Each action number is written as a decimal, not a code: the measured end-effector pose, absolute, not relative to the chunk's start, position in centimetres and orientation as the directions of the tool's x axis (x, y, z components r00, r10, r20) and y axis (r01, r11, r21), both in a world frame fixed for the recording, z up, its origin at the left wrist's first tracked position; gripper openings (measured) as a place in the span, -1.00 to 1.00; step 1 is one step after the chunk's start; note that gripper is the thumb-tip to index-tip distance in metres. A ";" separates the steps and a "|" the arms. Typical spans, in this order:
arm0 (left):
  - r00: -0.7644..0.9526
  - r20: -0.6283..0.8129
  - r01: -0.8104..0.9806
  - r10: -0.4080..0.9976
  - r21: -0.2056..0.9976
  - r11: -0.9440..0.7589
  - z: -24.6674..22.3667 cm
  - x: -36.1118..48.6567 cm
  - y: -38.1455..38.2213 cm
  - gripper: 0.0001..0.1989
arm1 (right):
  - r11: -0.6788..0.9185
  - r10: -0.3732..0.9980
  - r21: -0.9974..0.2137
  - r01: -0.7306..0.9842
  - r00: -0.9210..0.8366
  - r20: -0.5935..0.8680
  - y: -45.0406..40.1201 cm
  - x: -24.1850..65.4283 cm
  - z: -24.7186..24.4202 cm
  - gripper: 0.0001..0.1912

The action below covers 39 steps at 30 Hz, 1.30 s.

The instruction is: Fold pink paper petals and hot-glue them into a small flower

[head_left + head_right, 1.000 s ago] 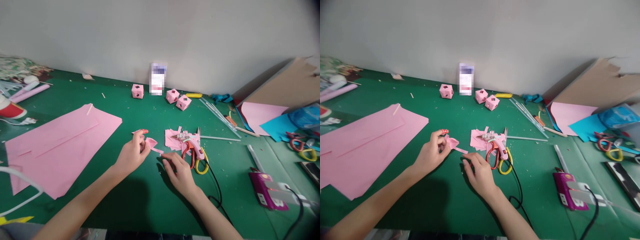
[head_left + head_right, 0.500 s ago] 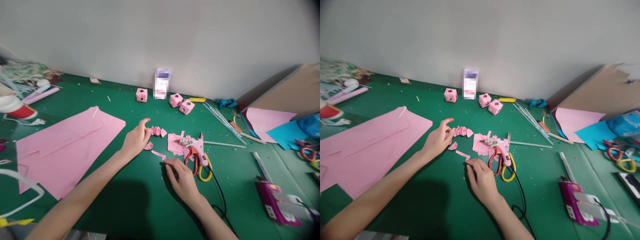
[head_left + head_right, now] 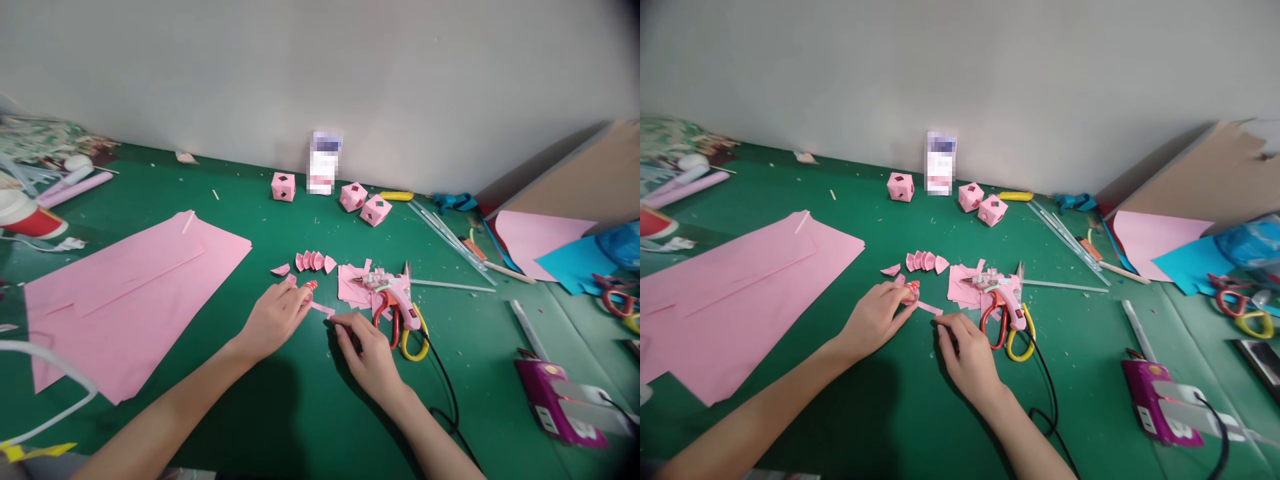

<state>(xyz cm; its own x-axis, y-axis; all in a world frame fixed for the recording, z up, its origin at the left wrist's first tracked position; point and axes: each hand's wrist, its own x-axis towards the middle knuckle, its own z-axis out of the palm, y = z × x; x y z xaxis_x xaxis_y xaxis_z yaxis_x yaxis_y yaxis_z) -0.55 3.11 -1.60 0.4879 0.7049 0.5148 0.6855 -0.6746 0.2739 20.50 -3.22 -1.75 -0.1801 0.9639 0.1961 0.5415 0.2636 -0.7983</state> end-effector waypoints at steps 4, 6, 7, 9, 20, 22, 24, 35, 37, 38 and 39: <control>0.527 0.463 0.638 0.713 0.338 -0.692 -2.1 -0.1 1.7 -0.90 | 0.025 0.999 -0.941 0.337 -0.049 0.009 -3.1 20.4 -1.8 -0.74; 0.583 0.426 0.593 0.692 0.360 -0.720 -2.6 0.3 1.0 -0.88 | -0.077 0.995 -0.976 0.205 -0.041 -0.088 -2.9 20.3 -1.8 -0.68; 0.622 0.413 0.560 0.665 0.359 -0.747 -2.8 0.6 0.7 -0.88 | -0.111 0.991 -0.982 0.156 -0.053 -0.121 -2.9 20.3 -1.7 -0.66; 0.679 0.406 0.513 0.612 0.334 -0.790 -2.9 1.0 0.2 -0.86 | -0.159 0.982 -0.983 0.089 -0.087 -0.167 -2.8 20.3 -1.5 -0.64; 0.818 0.522 0.304 0.241 -0.037 -0.952 -1.5 1.1 -0.3 -0.70 | -0.214 0.973 -0.976 0.039 -0.084 -0.216 -2.9 20.1 -1.5 -0.68; 0.841 0.502 0.291 0.205 -0.100 -0.951 -1.6 1.1 -0.5 -0.64 | -0.243 0.967 -0.970 0.033 -0.076 -0.245 -2.9 20.1 -1.7 -0.66; 0.856 0.491 0.277 0.160 -0.173 -0.945 -1.5 1.1 -0.7 -0.61 | -0.251 0.964 -0.966 0.052 -0.073 -0.255 -2.9 20.2 -1.8 -0.66; 0.844 0.530 0.275 0.086 -0.289 -0.917 -1.1 1.6 -0.6 -0.67 | -0.208 0.972 -0.967 0.148 -0.080 -0.222 -3.0 20.3 -1.9 -0.74; 0.847 0.525 0.276 0.085 -0.298 -0.914 -1.0 1.6 -0.6 -0.66 | -0.211 0.971 -0.967 0.146 -0.086 -0.224 -3.0 20.4 -1.7 -0.73; 0.848 0.523 0.278 0.085 -0.302 -0.912 -1.0 1.6 -0.5 -0.66 | -0.213 0.969 -0.966 0.148 -0.091 -0.228 -3.0 20.4 -1.7 -0.72; 0.849 0.522 0.281 0.086 -0.306 -0.909 -1.0 1.6 -0.5 -0.67 | -0.218 0.967 -0.964 0.150 -0.097 -0.233 -3.0 20.5 -1.6 -0.71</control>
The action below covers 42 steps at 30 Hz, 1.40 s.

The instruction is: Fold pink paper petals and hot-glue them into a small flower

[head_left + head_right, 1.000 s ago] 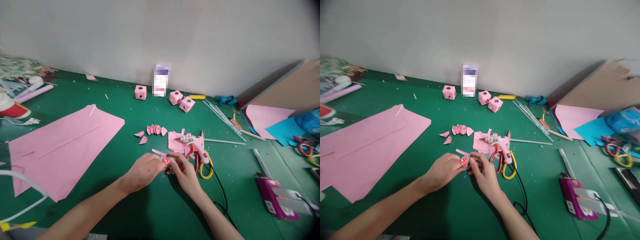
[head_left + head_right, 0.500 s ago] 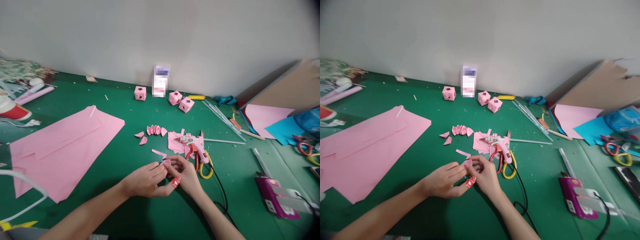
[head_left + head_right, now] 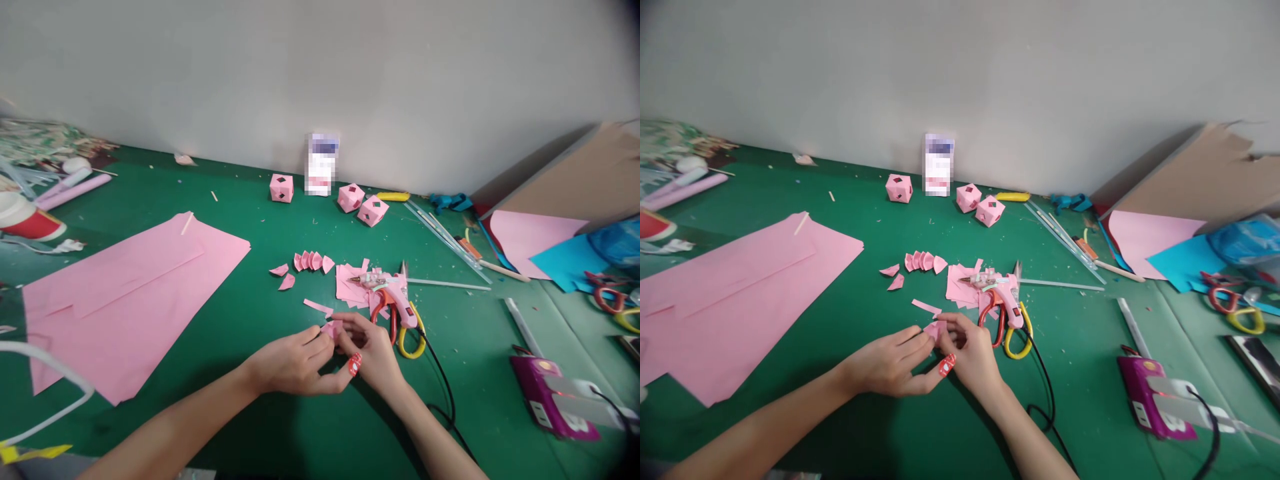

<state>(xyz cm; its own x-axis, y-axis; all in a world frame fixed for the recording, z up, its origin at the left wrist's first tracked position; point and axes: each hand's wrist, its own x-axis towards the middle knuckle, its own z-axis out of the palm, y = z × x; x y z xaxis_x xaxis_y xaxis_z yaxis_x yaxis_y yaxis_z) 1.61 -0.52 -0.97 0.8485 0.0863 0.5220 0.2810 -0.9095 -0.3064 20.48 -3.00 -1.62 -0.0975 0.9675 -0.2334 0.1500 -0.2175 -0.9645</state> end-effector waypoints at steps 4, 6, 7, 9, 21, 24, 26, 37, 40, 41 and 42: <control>0.852 0.516 0.286 0.085 -0.323 -0.902 -0.8 1.5 -0.5 -0.68 | -0.211 0.970 -0.950 0.232 -0.072 -0.233 -3.0 20.6 -1.6 -0.69; 0.860 0.504 0.281 0.080 -0.337 -0.899 -0.7 1.5 -0.5 -0.68 | -0.178 0.979 -0.927 0.330 -0.033 -0.200 -2.9 20.7 -1.6 -0.76; 0.864 0.497 0.279 0.077 -0.345 -0.896 -0.7 1.5 -0.5 -0.69 | -0.162 0.983 -0.914 0.373 -0.022 -0.183 -2.9 20.7 -1.5 -0.80; 0.874 0.480 0.270 0.069 -0.364 -0.891 -0.6 1.5 -0.5 -0.69 | -0.140 0.986 -0.900 0.413 -0.028 -0.166 -2.9 20.7 -1.4 -0.83; 0.880 0.470 0.256 0.065 -0.355 -0.899 -0.4 1.6 -0.7 -0.70 | -0.118 0.989 -0.900 0.419 -0.029 -0.143 -2.9 20.5 -1.2 -0.74; 0.875 0.480 0.262 0.065 -0.358 -0.896 -0.5 1.6 -0.6 -0.70 | -0.131 0.987 -0.901 0.413 -0.035 -0.159 -2.8 20.5 -1.0 -0.71; 0.874 0.481 0.271 0.073 -0.357 -0.894 -0.5 1.5 -0.6 -0.71 | -0.145 0.984 -0.902 0.408 -0.037 -0.175 -2.8 20.5 -0.8 -0.70; 0.871 0.491 0.233 0.019 -0.378 -0.896 -0.3 1.6 -0.7 -0.72 | -0.128 0.983 -0.920 0.369 -0.073 -0.166 -2.7 20.5 -0.5 -0.81; 0.871 0.491 0.202 -0.008 -0.374 -0.905 -0.1 1.6 -0.7 -0.71 | -0.154 0.976 -0.935 0.319 -0.096 -0.193 -2.8 20.4 -0.6 -0.79; 0.870 0.493 0.194 -0.016 -0.371 -0.908 0.0 1.6 -0.7 -0.71 | -0.161 0.975 -0.940 0.302 -0.101 -0.199 -2.8 20.4 -0.6 -0.79; 0.869 0.494 0.187 -0.022 -0.369 -0.911 0.0 1.5 -0.7 -0.70 | -0.168 0.974 -0.943 0.286 -0.102 -0.205 -2.8 20.4 -0.6 -0.78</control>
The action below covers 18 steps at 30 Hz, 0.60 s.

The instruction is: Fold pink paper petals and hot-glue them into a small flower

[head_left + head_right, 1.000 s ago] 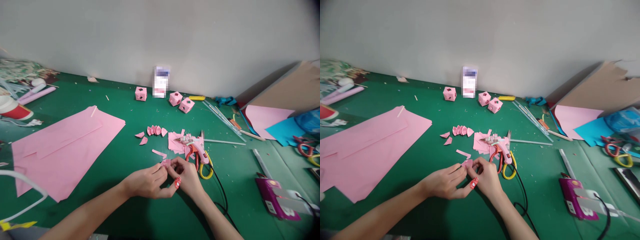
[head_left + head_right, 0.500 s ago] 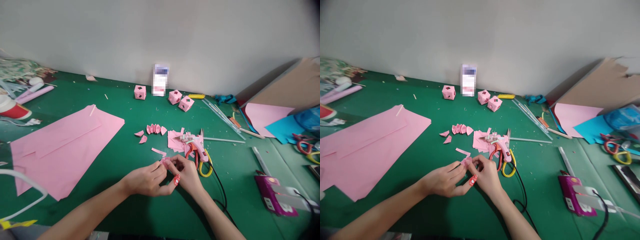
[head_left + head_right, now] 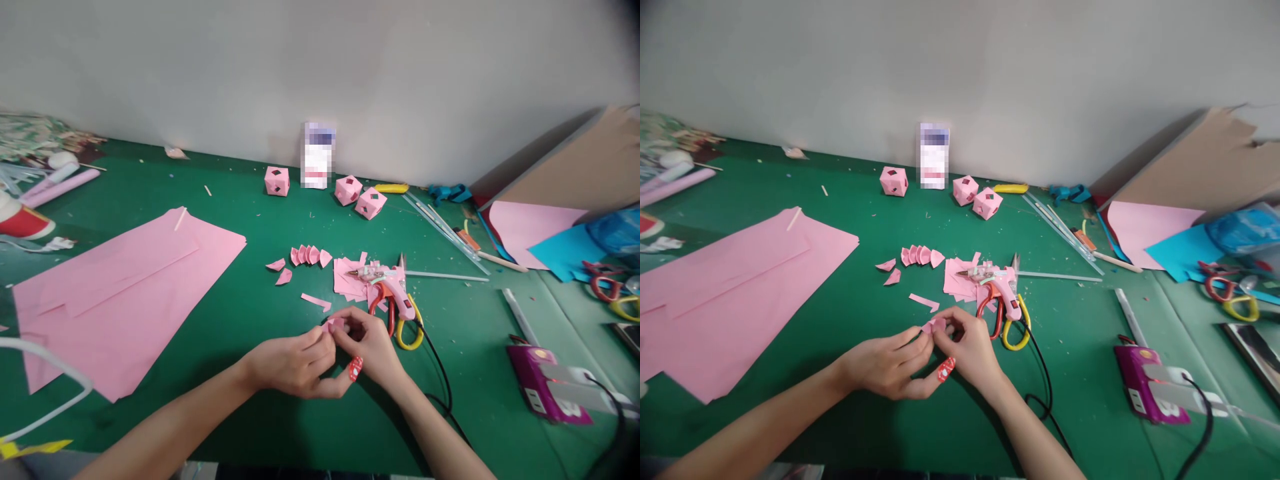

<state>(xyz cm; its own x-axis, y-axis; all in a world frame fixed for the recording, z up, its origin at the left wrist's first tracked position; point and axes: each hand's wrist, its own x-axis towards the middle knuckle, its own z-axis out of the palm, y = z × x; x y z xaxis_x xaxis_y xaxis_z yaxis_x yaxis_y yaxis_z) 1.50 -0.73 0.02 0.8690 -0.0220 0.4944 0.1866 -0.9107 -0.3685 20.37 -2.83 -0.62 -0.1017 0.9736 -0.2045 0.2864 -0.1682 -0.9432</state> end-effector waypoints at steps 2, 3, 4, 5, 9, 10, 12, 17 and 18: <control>0.862 0.506 0.182 -0.026 -0.358 -0.916 0.0 1.3 -0.7 -0.71 | -0.179 0.973 -0.948 0.263 -0.094 -0.209 -2.8 20.4 -0.7 -0.77; 0.853 0.522 0.186 -0.021 -0.341 -0.921 -0.1 1.3 -0.7 -0.73 | -0.180 0.974 -0.951 0.251 -0.089 -0.208 -2.8 20.4 -0.7 -0.76; 0.838 0.546 0.198 -0.003 -0.308 -0.931 -0.2 1.2 -0.7 -0.75 | -0.180 0.975 -0.955 0.237 -0.082 -0.204 -2.8 20.4 -0.8 -0.75; 0.813 0.581 0.222 0.039 -0.247 -0.943 -0.4 1.2 -0.8 -0.77 | -0.178 0.978 -0.959 0.221 -0.073 -0.198 -2.8 20.4 -0.9 -0.74; 0.523 0.685 0.444 0.507 0.289 -0.848 -1.2 2.0 -0.9 -0.58 | -0.156 0.988 -0.977 0.148 0.007 -0.157 -2.7 20.3 -1.0 -0.75; 0.429 0.645 0.466 0.633 0.442 -0.766 -1.3 2.3 -1.0 -0.48 | -0.148 0.989 -0.980 0.134 0.026 -0.146 -2.8 20.2 -1.0 -0.76; 0.333 0.394 0.423 0.857 0.750 -0.509 -1.3 3.0 -1.1 -0.37 | -0.117 0.992 -0.985 0.129 0.050 -0.112 -2.8 19.8 -0.9 -0.79; 0.325 0.026 0.132 0.945 0.988 -0.073 -0.9 3.6 -1.0 -0.50 | 0.044 0.995 -0.969 0.244 0.078 0.065 -3.2 19.0 -0.9 -0.88; 0.320 0.005 0.098 0.948 0.994 -0.038 -0.9 3.5 -1.0 -0.53 | 0.062 0.993 -0.962 0.267 0.079 0.086 -3.3 19.0 -1.0 -0.89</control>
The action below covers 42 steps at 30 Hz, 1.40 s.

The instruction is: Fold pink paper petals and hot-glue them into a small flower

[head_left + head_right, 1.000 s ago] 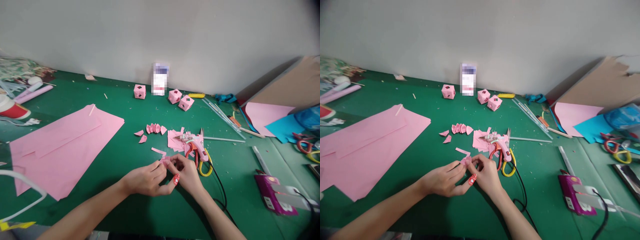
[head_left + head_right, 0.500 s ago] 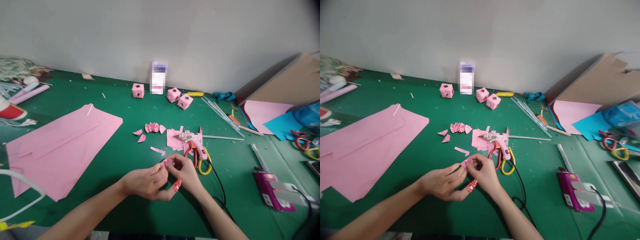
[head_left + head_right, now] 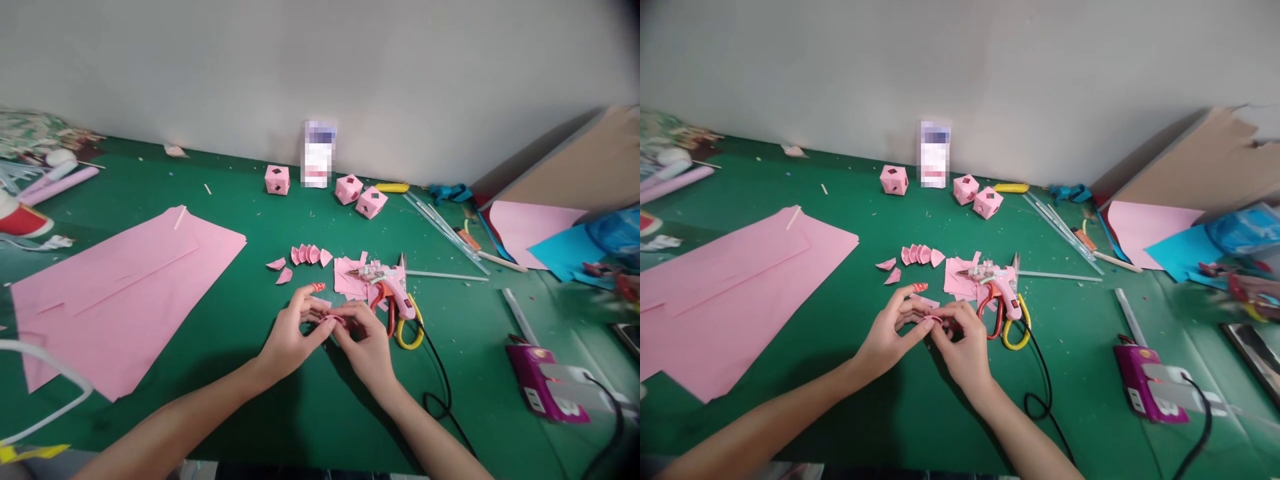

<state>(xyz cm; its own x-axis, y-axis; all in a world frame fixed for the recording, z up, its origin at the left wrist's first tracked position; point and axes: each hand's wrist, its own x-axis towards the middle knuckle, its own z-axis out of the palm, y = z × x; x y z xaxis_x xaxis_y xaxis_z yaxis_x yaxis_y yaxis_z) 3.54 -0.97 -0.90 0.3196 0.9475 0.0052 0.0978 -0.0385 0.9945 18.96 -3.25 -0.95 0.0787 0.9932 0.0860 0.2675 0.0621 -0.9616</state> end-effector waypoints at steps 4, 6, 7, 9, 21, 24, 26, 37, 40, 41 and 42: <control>0.355 0.005 0.039 0.935 0.999 -0.020 -0.8 3.3 -1.0 -0.51 | 0.065 0.991 -0.951 0.303 0.089 0.096 -3.4 18.8 -1.1 -0.89; 0.375 0.011 0.025 0.927 0.999 -0.022 -0.8 3.3 -1.1 -0.48 | 0.050 0.991 -0.956 0.290 0.103 0.084 -3.4 18.8 -1.1 -0.89; 0.376 0.009 0.016 0.927 1.000 -0.016 -0.9 3.3 -1.1 -0.47 | 0.044 0.991 -0.960 0.278 0.107 0.077 -3.4 18.8 -1.1 -0.89; 0.361 -0.006 -0.001 0.933 1.000 0.006 -1.1 3.4 -1.1 -0.48 | 0.030 0.993 -0.967 0.253 0.104 0.058 -3.4 18.7 -1.1 -0.88; 0.217 -0.094 -0.009 0.972 0.995 0.098 -2.0 3.6 -0.3 -0.59 | 0.060 0.998 -0.950 0.307 0.013 0.067 -3.3 18.6 -0.9 -0.77; 0.195 -0.131 -0.009 0.972 0.991 0.136 -1.8 3.5 -0.1 -0.58 | 0.073 0.995 -0.922 0.380 0.030 0.092 -3.4 18.5 -1.0 -0.76; 0.185 -0.135 0.000 0.973 0.991 0.137 -1.7 3.4 0.0 -0.59 | 0.042 0.994 -0.906 0.420 0.078 0.083 -3.5 18.5 -1.0 -0.79; 0.166 -0.091 0.086 0.982 0.993 0.078 -1.6 3.4 0.1 -0.60 | -0.036 0.998 -0.895 0.445 0.070 -0.005 -3.4 18.4 -1.2 -0.87; 0.165 -0.091 0.093 0.982 0.993 0.076 -1.6 3.5 -0.1 -0.60 | 0.007 0.999 -0.873 0.487 0.027 0.023 -3.4 18.4 -1.2 -0.84; 0.166 -0.080 0.094 0.983 0.993 0.065 -1.6 3.6 -0.3 -0.59 | 0.012 0.999 -0.875 0.485 0.025 0.027 -3.5 18.3 -1.3 -0.82; 0.166 -0.059 0.093 0.984 0.995 0.044 -1.6 3.7 -0.5 -0.58 | 0.010 0.999 -0.881 0.473 0.033 0.030 -3.5 18.3 -1.3 -0.80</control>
<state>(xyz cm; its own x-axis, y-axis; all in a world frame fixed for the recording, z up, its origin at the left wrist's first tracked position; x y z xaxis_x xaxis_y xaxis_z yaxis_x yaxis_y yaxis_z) 3.68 -0.50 -1.56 0.1662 0.9843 -0.0591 0.0926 0.0441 0.9947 18.31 -3.54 -1.29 0.0333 0.9990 0.0296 0.4734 0.0103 -0.8808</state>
